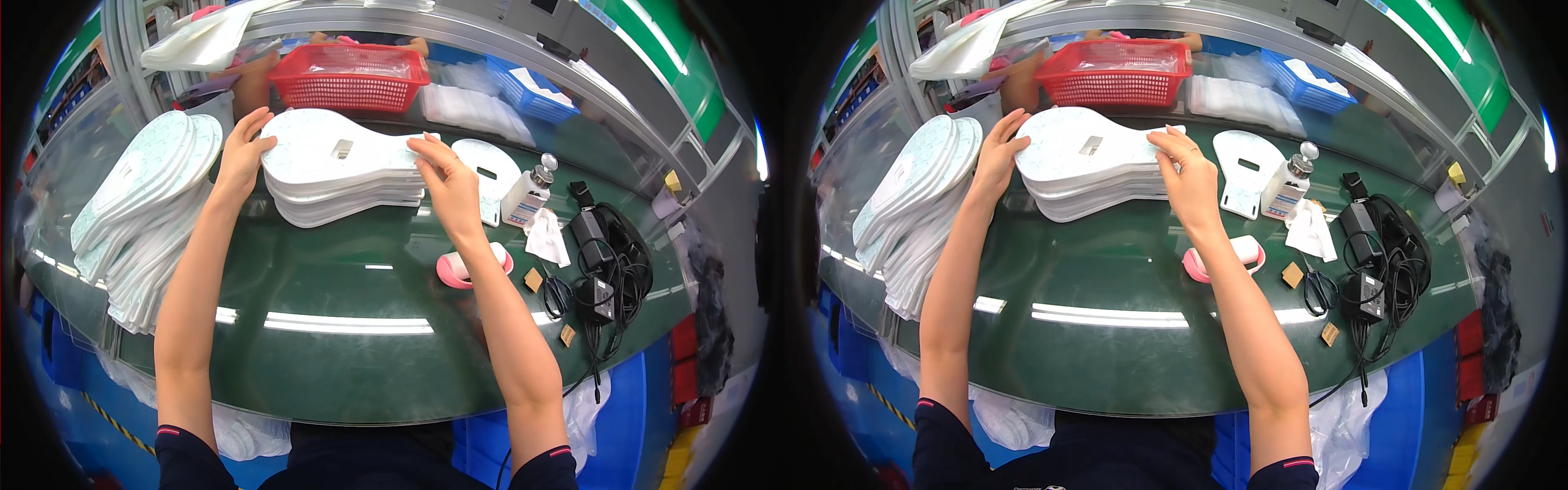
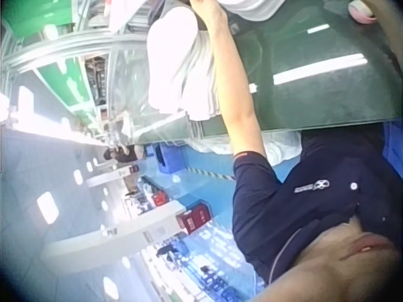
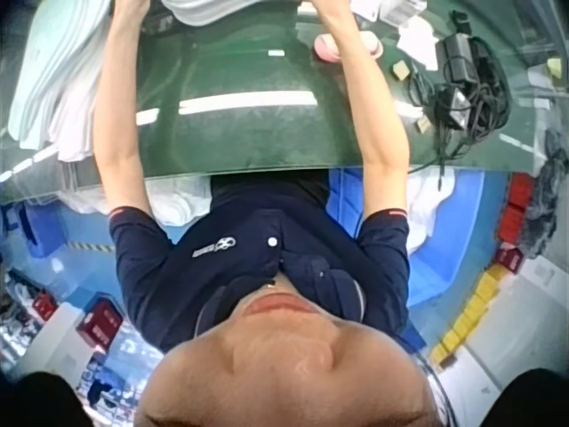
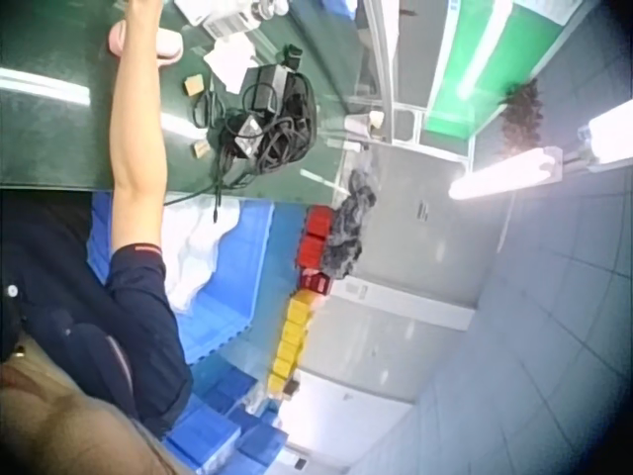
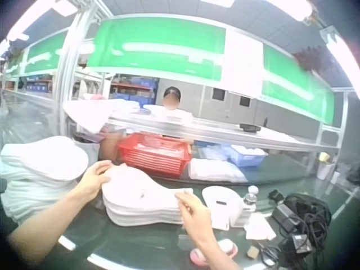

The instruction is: The person peels protective film from plastic industrial components by hand, then inspects them.

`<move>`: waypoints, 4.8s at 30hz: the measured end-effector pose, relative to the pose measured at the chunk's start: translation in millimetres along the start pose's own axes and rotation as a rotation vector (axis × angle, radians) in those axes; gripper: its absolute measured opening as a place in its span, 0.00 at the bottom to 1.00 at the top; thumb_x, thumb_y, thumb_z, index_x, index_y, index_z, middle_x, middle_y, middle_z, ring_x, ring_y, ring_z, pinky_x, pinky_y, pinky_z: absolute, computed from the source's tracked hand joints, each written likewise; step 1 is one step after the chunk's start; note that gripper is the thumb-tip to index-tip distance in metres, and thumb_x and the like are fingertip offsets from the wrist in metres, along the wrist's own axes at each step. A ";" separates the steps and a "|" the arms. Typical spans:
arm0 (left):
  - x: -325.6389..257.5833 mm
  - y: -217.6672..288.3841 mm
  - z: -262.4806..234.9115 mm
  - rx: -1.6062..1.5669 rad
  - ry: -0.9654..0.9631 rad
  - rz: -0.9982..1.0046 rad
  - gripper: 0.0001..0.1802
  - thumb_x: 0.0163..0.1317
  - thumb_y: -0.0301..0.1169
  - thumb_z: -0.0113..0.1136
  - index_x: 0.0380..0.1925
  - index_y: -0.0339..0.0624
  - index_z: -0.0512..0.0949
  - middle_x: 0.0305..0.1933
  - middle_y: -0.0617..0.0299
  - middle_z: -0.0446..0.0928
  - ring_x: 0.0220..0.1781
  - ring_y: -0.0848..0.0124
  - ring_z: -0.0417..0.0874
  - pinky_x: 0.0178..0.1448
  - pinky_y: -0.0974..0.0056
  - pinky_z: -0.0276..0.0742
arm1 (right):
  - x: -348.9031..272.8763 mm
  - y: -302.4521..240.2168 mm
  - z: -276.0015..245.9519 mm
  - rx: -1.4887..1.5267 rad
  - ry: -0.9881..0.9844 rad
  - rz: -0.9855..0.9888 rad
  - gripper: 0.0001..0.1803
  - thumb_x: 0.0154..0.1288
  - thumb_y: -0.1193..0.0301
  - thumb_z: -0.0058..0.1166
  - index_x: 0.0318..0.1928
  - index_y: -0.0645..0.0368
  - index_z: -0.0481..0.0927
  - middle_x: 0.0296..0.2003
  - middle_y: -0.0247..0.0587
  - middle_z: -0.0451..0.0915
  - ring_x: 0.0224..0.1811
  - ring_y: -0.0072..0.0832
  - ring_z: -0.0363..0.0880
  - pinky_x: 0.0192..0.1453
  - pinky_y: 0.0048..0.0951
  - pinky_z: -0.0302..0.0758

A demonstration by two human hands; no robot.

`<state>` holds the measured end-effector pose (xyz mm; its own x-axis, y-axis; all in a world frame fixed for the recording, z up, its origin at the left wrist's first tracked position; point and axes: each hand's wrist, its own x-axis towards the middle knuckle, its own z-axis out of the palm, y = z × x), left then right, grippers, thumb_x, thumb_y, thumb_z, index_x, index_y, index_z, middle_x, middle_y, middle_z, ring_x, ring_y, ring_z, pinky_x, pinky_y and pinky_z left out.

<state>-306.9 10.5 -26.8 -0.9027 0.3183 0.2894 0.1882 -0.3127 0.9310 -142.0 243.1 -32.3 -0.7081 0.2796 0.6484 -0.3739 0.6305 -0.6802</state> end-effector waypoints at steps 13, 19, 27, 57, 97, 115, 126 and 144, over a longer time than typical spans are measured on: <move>-28.4 -21.8 10.6 1.009 0.043 0.282 0.30 0.56 0.39 0.49 0.56 0.37 0.55 0.59 0.43 0.53 0.63 0.57 0.51 0.63 0.62 0.47 | -15.5 -2.4 21.7 -0.136 -0.039 0.303 0.40 0.58 0.54 0.42 0.58 0.72 0.45 0.59 0.64 0.45 0.63 0.46 0.42 0.63 0.32 0.45; -65.9 54.4 15.9 1.685 0.293 0.777 0.26 0.55 0.36 0.49 0.54 0.45 0.60 0.60 0.51 0.53 0.63 0.50 0.48 0.62 0.52 0.47 | -37.4 -52.0 0.7 -0.011 0.090 0.062 0.22 0.57 0.72 0.42 0.54 0.57 0.62 0.58 0.48 0.53 0.58 0.39 0.58 0.56 0.32 0.60; -67.3 94.2 -75.2 1.694 0.314 0.364 0.20 0.57 0.39 0.45 0.48 0.41 0.66 0.43 0.47 0.71 0.47 0.55 0.71 0.49 0.56 0.66 | -74.8 -98.7 -13.3 0.207 -0.014 0.076 0.16 0.55 0.80 0.42 0.46 0.61 0.71 0.50 0.46 0.66 0.49 0.31 0.69 0.45 0.25 0.70; -250.6 86.1 102.8 0.513 -0.727 0.414 0.22 0.49 0.37 0.57 0.42 0.35 0.71 0.39 0.55 0.76 0.38 0.64 0.79 0.38 0.69 0.75 | -211.2 -133.2 -26.7 0.969 -0.242 0.590 0.56 0.36 0.73 0.64 0.60 0.62 0.37 0.59 0.47 0.46 0.63 0.36 0.45 0.63 0.35 0.46; -259.9 64.9 92.3 -0.305 -0.379 -0.243 0.30 0.53 0.17 0.48 0.55 0.29 0.50 0.49 0.46 0.67 0.51 0.66 0.70 0.52 0.67 0.66 | -182.5 -133.3 -72.1 1.323 0.493 0.660 0.25 0.64 0.53 0.22 0.60 0.46 0.50 0.57 0.41 0.56 0.47 0.45 0.67 0.27 0.42 0.74; -268.0 66.2 88.2 -0.197 -0.287 -0.127 0.17 0.56 0.24 0.47 0.44 0.26 0.66 0.37 0.54 0.74 0.37 0.74 0.73 0.41 0.73 0.67 | -197.8 -134.5 -78.3 1.334 0.719 0.692 0.28 0.63 0.49 0.21 0.61 0.43 0.42 0.61 0.42 0.45 0.54 0.53 0.59 0.28 0.55 0.73; -273.8 61.9 89.9 -0.209 -0.133 -0.183 0.18 0.55 0.32 0.51 0.40 0.26 0.69 0.35 0.56 0.73 0.35 0.76 0.71 0.40 0.73 0.65 | -205.2 -119.6 -77.5 1.378 0.311 0.373 0.28 0.64 0.54 0.25 0.61 0.52 0.46 0.61 0.41 0.47 0.62 0.40 0.48 0.62 0.49 0.47; -273.1 43.3 66.5 -0.348 -0.289 -0.004 0.25 0.60 0.31 0.41 0.56 0.32 0.52 0.57 0.52 0.58 0.57 0.63 0.61 0.59 0.59 0.56 | -194.7 -128.9 -78.4 1.210 0.099 0.519 0.31 0.63 0.52 0.25 0.62 0.51 0.41 0.61 0.42 0.47 0.61 0.43 0.49 0.56 0.53 0.56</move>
<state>-26.5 -30.4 -50.8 -0.7491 0.5412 0.3820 -0.0007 -0.5774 0.8165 91.0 164.2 -44.0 -0.9033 0.3750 0.2084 -0.4063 -0.5920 -0.6960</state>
